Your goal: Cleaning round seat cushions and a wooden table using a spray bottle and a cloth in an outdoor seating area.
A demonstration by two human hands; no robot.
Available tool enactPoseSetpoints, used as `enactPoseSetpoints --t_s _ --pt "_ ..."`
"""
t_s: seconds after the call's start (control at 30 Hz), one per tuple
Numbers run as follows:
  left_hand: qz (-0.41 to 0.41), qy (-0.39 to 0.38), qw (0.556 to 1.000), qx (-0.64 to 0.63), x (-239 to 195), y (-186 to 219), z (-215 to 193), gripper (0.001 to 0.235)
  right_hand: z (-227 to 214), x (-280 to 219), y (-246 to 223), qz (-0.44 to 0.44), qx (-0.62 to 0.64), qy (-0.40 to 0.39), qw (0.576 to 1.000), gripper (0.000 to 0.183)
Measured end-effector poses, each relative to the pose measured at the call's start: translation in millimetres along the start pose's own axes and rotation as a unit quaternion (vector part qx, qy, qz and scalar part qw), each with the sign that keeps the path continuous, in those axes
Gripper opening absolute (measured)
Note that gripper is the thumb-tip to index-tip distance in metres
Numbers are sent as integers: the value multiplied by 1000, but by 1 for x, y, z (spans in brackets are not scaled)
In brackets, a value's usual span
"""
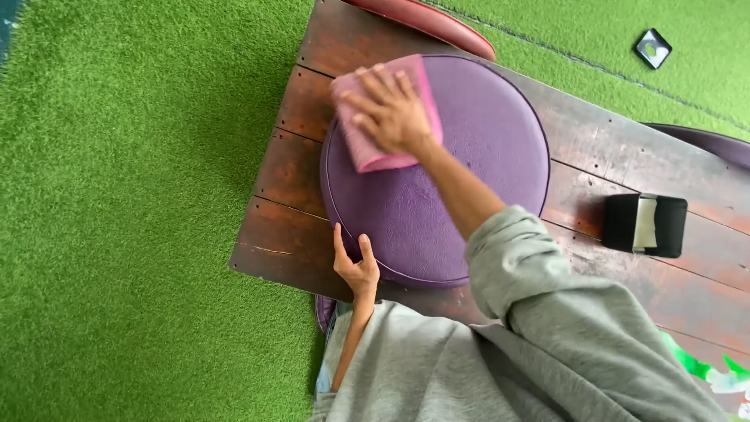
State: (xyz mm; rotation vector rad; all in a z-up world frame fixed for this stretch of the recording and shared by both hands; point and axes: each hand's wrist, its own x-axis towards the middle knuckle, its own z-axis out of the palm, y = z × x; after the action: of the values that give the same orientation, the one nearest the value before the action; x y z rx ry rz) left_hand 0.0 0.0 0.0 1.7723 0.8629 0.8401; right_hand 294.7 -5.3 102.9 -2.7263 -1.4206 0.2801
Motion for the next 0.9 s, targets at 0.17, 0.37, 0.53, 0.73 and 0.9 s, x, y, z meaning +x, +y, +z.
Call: enactPoseSetpoints --t_s 0.17,0.37,0.53,0.73,0.9 --pt "66 2 998 6 2 -3 4 47 -16 -51 90 162 25 -9 986 61" --pt "78 -8 997 13 5 0 3 44 24 -199 149 270 58 48 960 58" --pt "75 -31 997 3 8 -4 1 46 85 -303 100 270 28 107 956 53" --pt "-145 -75 985 -59 22 21 -3 58 95 -320 -49 149 -46 114 981 54" --pt "-189 -120 972 75 35 5 -4 58 70 -262 -117 43 56 119 990 48"
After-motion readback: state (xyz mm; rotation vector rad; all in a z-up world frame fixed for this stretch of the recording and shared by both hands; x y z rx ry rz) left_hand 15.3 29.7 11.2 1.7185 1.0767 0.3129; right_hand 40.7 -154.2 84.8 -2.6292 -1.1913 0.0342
